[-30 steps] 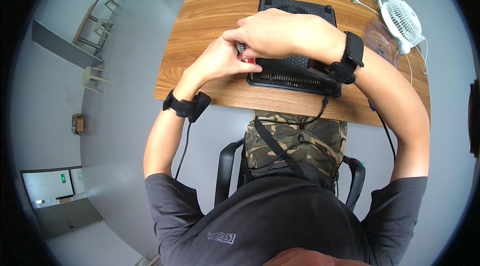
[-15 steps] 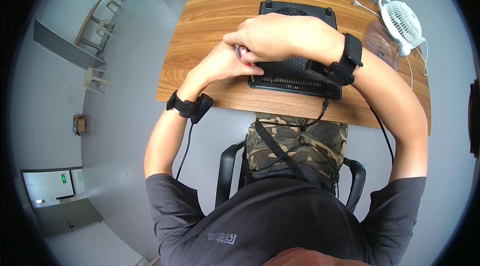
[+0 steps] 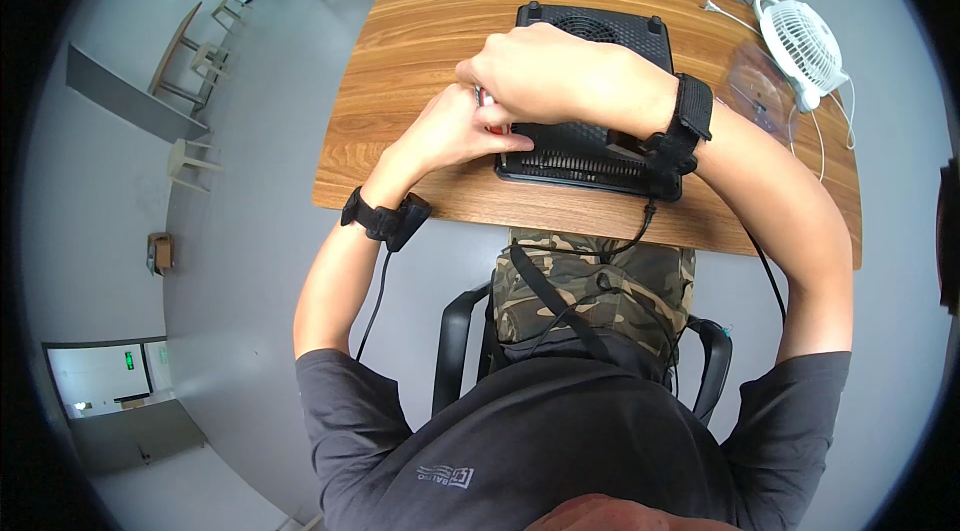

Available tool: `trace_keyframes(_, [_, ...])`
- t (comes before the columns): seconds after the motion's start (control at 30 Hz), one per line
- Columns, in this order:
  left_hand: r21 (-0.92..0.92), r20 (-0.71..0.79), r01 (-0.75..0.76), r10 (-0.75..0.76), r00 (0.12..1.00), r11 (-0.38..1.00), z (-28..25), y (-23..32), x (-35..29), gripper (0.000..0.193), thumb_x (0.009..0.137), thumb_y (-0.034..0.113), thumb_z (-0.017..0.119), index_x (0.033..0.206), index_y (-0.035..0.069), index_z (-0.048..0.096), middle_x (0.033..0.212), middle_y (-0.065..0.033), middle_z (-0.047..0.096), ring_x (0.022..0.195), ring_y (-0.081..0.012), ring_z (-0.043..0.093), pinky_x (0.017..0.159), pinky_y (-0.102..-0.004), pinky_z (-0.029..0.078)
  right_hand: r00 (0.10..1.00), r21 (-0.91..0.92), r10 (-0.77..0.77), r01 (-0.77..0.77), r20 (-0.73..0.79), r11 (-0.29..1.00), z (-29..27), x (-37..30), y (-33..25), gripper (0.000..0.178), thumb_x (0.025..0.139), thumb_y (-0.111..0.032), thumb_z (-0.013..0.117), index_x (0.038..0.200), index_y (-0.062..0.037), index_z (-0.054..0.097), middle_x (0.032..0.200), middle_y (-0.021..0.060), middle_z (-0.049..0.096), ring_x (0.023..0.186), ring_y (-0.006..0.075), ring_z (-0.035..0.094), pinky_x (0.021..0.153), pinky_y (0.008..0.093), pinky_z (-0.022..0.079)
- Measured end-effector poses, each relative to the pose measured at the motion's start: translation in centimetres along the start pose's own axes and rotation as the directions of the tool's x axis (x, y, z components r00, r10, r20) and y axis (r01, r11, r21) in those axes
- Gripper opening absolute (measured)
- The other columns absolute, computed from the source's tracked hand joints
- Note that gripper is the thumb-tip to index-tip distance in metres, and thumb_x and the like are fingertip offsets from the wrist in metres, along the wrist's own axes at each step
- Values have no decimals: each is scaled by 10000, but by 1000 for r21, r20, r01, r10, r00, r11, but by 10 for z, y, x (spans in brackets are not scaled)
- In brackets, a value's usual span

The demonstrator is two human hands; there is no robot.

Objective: The person flips a portable induction cooktop over and uses a screwdriver to remove screws from the bottom casing. They then lift the casing to expose the internal components, including a fan and circuit board.

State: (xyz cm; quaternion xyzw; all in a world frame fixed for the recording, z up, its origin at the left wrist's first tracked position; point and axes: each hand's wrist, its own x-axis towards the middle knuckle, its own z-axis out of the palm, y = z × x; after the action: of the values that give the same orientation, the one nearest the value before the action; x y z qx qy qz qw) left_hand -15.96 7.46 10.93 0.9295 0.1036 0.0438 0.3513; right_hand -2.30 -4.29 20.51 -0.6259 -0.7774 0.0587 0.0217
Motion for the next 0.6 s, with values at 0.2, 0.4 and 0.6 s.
trace_keyframes(0.2, [-65,-101,-138,131,986,988,-3,0,-6,515,710,384,918,973,4,691,919,-169,734,880,-328,706,807,-404,557,997,114,-70,73,-28,991,-3,-7,1,381,859,-297,744,1064,18,680,893,208,728,909,383,721,791,449,583])
trace_keyframes(0.4, [-29,-9,-41,40,999,999,-4,0,-5,517,734,367,908,1015,-11,695,947,-182,744,893,-340,712,806,-417,554,1000,128,22,-22,2,992,0,0,3,388,865,-311,744,1022,40,688,865,223,723,868,387,724,769,447,588])
trace_keyframes(0.6, [6,21,-9,9,1000,1000,-8,0,-9,488,752,351,900,1002,-18,701,892,-175,745,834,-332,719,771,-411,553,1000,162,22,-22,-1,986,3,1,4,397,861,-295,740,1002,71,675,816,243,713,809,386,731,721,443,589])
